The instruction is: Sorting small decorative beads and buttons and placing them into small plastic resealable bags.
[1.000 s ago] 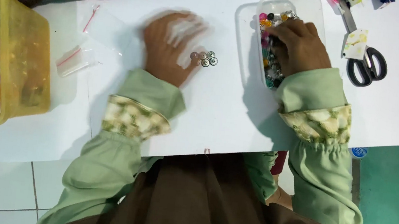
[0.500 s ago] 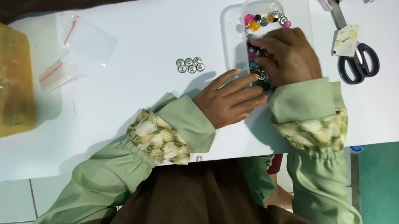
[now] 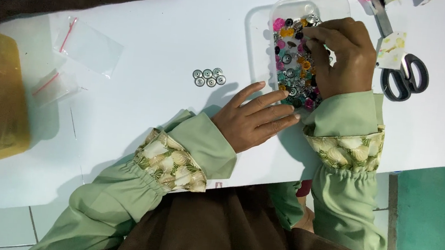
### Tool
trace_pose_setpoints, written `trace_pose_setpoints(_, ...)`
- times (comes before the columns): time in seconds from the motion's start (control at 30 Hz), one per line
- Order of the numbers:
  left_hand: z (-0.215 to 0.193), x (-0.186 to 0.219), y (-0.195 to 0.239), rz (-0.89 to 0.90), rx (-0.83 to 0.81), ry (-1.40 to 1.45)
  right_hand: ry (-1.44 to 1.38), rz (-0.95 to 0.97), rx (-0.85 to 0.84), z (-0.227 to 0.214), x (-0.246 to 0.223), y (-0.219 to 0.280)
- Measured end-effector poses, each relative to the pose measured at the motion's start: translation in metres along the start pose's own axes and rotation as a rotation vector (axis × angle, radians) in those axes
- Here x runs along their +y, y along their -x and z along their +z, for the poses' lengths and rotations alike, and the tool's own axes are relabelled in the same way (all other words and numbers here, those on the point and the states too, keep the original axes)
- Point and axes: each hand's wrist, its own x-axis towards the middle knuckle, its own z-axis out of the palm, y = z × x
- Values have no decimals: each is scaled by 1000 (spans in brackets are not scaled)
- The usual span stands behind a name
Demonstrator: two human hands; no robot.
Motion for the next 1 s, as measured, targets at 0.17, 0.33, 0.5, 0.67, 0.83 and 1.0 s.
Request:
trace_pose_setpoints(0.17,5,0,6,-3,-7,3,74,30,16,-1,5,6)
trace_pose_setpoints(0.33,2,2,3,-16,-5,7,236,-3,-12,6,10,8)
trace_pose_setpoints(0.5,2,3,0,-22,21,3,433,-104,-135,19,19,16)
trace_pose_setpoints(0.67,1,3,0,-23,16,5,539,-92,-135,21,17,17)
trace_pose_setpoints(0.83,0,2,0,-32,31,1,549,-111,-106,16,11,14)
trace_pose_setpoints(1.0,2,-1,4,-4,-2,26,273,25,-103,8,3,12)
